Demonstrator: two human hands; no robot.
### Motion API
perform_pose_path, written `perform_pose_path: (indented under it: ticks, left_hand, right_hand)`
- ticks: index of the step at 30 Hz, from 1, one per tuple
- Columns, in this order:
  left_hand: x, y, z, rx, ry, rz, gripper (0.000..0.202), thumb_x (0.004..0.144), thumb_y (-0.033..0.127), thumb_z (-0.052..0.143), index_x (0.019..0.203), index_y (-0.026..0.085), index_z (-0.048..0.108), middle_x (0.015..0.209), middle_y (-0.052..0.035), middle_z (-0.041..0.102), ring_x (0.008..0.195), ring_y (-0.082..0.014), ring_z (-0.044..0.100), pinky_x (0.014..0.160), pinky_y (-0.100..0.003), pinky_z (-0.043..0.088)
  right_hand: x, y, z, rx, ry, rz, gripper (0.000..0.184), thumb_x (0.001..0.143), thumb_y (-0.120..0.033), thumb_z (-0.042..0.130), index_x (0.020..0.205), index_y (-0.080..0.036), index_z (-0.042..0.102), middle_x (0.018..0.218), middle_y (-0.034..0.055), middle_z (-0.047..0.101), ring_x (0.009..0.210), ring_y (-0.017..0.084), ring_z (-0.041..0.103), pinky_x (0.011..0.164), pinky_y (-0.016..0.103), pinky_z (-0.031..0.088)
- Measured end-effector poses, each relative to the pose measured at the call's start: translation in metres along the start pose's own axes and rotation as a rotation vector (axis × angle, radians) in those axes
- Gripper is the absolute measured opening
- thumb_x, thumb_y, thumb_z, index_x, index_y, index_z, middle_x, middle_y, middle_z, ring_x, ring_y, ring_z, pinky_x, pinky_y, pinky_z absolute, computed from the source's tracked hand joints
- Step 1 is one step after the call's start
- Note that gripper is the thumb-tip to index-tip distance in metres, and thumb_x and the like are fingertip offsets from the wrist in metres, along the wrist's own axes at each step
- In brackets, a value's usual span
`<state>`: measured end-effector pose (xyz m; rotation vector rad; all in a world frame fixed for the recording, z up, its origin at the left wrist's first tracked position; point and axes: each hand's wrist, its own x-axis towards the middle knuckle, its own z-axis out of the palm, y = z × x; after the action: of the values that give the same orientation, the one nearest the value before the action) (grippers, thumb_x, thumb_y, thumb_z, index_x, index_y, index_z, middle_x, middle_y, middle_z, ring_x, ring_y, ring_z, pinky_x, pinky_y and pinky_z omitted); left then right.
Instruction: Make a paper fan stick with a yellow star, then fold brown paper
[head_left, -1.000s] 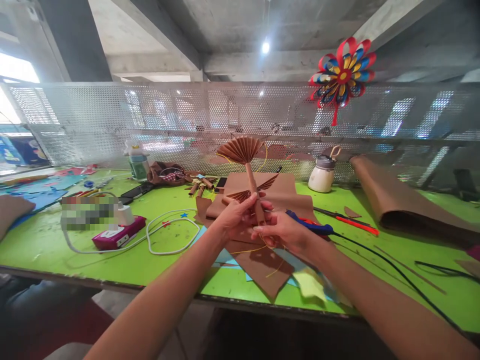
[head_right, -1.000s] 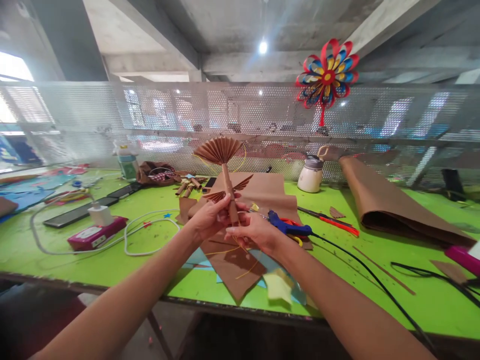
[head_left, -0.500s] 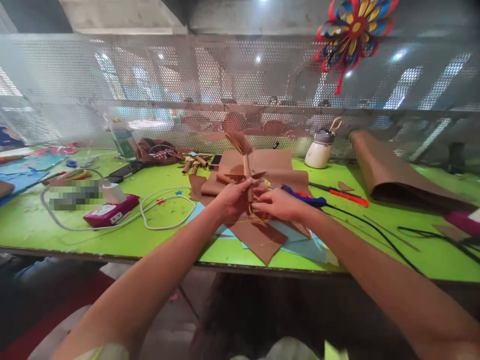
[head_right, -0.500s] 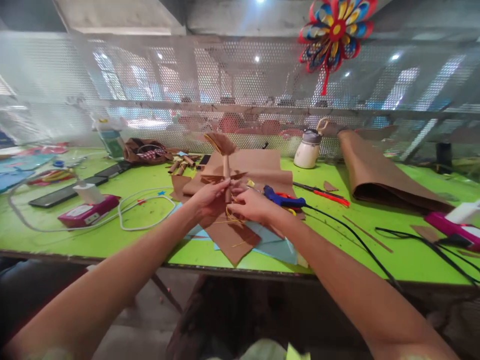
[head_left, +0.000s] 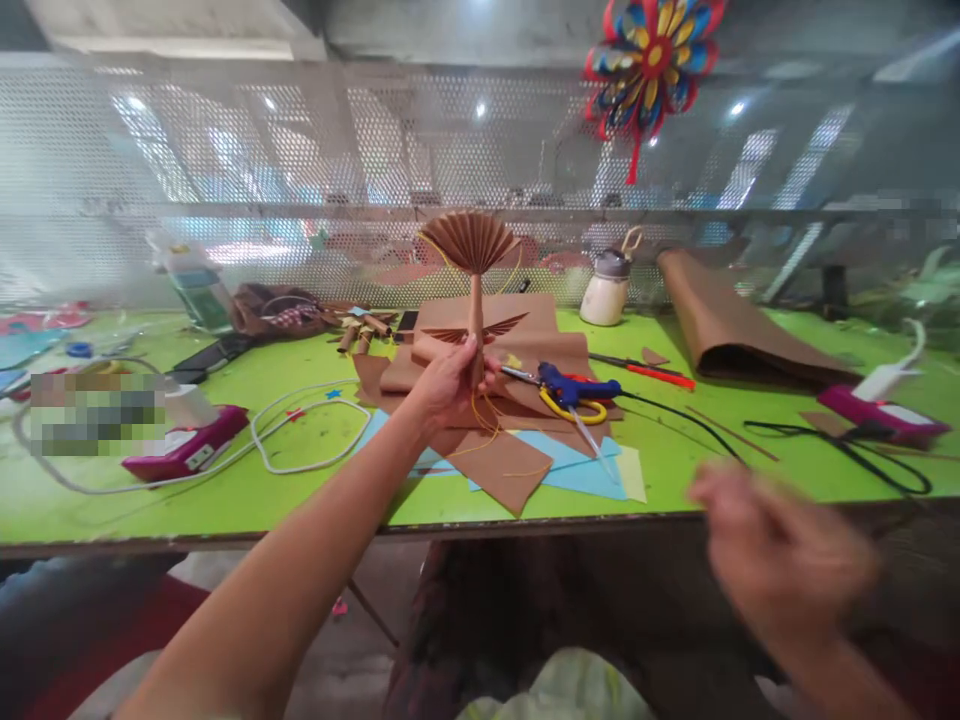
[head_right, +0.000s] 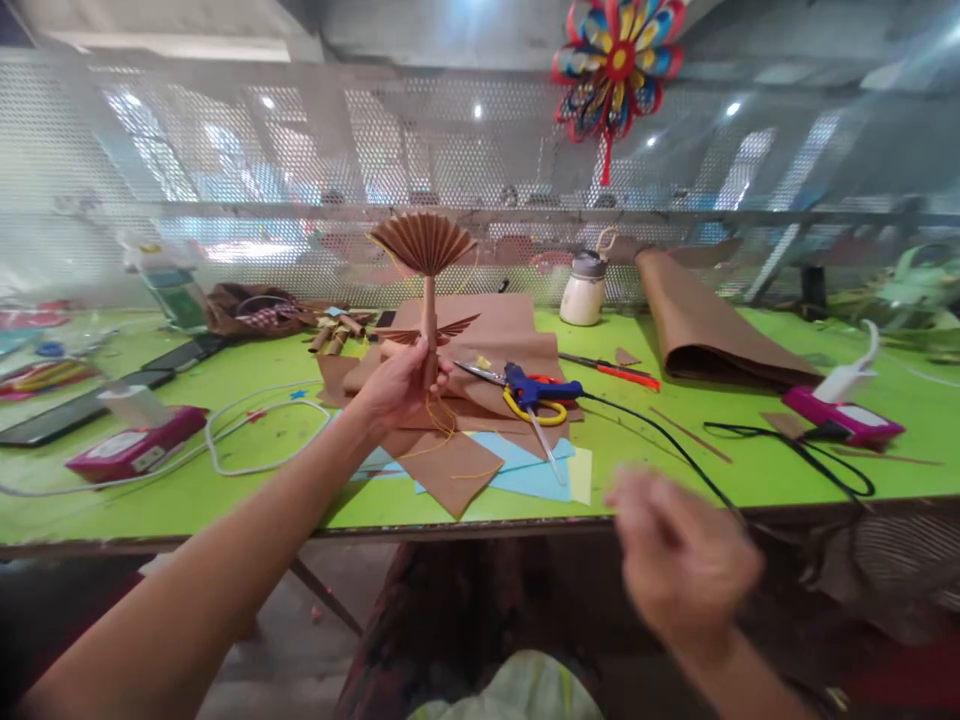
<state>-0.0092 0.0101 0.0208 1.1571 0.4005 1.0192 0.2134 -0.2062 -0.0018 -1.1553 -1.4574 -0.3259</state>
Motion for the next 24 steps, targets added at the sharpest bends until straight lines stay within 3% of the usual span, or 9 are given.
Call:
perform_pose_path:
  ticks: [2, 4, 7, 10, 14, 17, 20, 22, 24]
  left_hand:
    - [0.0, 0.001, -0.002, 0.027, 0.035, 0.047, 0.027, 0.09, 0.034, 0.043, 0.104, 0.014, 0.052, 0.067, -0.0028, 0.062, 0.05, -0.0081, 0.053, 0.043, -0.016, 0.038]
    - [0.001, 0.001, -0.005, 0.055, 0.09, 0.086, 0.027, 0.089, 0.035, 0.043, 0.103, 0.013, 0.052, 0.064, -0.0021, 0.06, 0.047, -0.0077, 0.051, 0.04, -0.015, 0.035]
    - [0.002, -0.001, -0.008, 0.103, 0.16, 0.094, 0.028, 0.088, 0.038, 0.044, 0.101, 0.014, 0.052, 0.063, -0.0016, 0.06, 0.045, -0.0079, 0.051, 0.038, -0.015, 0.033]
    - [0.004, -0.002, -0.009, 0.133, 0.178, 0.081, 0.028, 0.088, 0.039, 0.044, 0.101, 0.015, 0.052, 0.064, -0.0016, 0.06, 0.045, -0.0078, 0.051, 0.039, -0.016, 0.034]
    - [0.006, -0.002, -0.013, 0.183, 0.196, 0.072, 0.028, 0.089, 0.038, 0.042, 0.101, 0.014, 0.052, 0.063, -0.0014, 0.06, 0.044, -0.007, 0.05, 0.037, -0.014, 0.031]
    - [0.007, 0.0, -0.015, 0.213, 0.239, 0.072, 0.028, 0.089, 0.037, 0.041, 0.099, 0.014, 0.052, 0.062, -0.0015, 0.059, 0.043, -0.0064, 0.048, 0.036, -0.014, 0.03]
    - [0.005, 0.004, -0.012, 0.237, 0.279, 0.089, 0.027, 0.09, 0.036, 0.039, 0.096, 0.013, 0.052, 0.06, -0.0021, 0.059, 0.042, -0.0066, 0.048, 0.035, -0.014, 0.028]
    - [0.002, 0.01, -0.005, 0.236, 0.287, 0.115, 0.027, 0.09, 0.036, 0.038, 0.096, 0.013, 0.052, 0.06, -0.0022, 0.058, 0.041, -0.0069, 0.048, 0.034, -0.015, 0.027]
    - [-0.001, 0.017, 0.002, 0.213, 0.279, 0.137, 0.028, 0.09, 0.037, 0.039, 0.097, 0.013, 0.052, 0.06, -0.002, 0.058, 0.041, -0.007, 0.048, 0.033, -0.015, 0.026]
  right_hand:
    - [-0.024, -0.022, 0.025, 0.172, -0.167, -0.092, 0.022, 0.08, -0.01, 0.054, 0.061, -0.02, 0.056, 0.053, -0.0003, 0.058, 0.05, 0.012, 0.054, 0.053, 0.025, 0.041]
    - [-0.05, -0.042, 0.051, 0.337, -0.134, -0.107, 0.026, 0.08, -0.01, 0.05, 0.057, -0.019, 0.052, 0.044, -0.0024, 0.048, 0.043, 0.01, 0.046, 0.047, 0.025, 0.036]
    - [-0.081, -0.054, 0.077, 0.528, -0.454, -0.09, 0.032, 0.083, -0.019, 0.048, 0.051, -0.019, 0.044, 0.043, -0.0038, 0.04, 0.041, 0.008, 0.039, 0.045, 0.024, 0.03]
    - [-0.096, -0.043, 0.08, 0.474, -0.786, 0.117, 0.028, 0.084, -0.021, 0.049, 0.056, -0.017, 0.048, 0.052, -0.0021, 0.047, 0.051, 0.008, 0.046, 0.051, 0.022, 0.033]
    - [-0.091, -0.031, 0.061, 0.459, -0.966, 0.206, 0.022, 0.083, -0.022, 0.053, 0.061, -0.016, 0.055, 0.059, -0.0012, 0.053, 0.058, 0.008, 0.051, 0.057, 0.02, 0.036]
    - [-0.069, -0.034, 0.041, 0.491, -0.964, 0.239, 0.022, 0.084, -0.023, 0.053, 0.063, -0.016, 0.057, 0.06, -0.0009, 0.053, 0.058, 0.009, 0.051, 0.056, 0.02, 0.037]
    - [-0.027, -0.028, 0.037, 0.514, -0.817, 0.166, 0.018, 0.086, -0.023, 0.05, 0.071, -0.018, 0.058, 0.067, 0.0011, 0.057, 0.066, 0.011, 0.053, 0.063, 0.023, 0.041]
    - [0.008, -0.015, 0.05, 0.408, -0.6, 0.137, 0.013, 0.087, -0.022, 0.048, 0.083, -0.019, 0.06, 0.081, 0.004, 0.061, 0.078, 0.014, 0.056, 0.073, 0.026, 0.043]
    - [0.042, 0.001, 0.077, 0.264, -0.495, 0.099, 0.017, 0.087, -0.023, 0.048, 0.098, -0.019, 0.06, 0.097, 0.0075, 0.062, 0.091, 0.017, 0.055, 0.081, 0.029, 0.042]
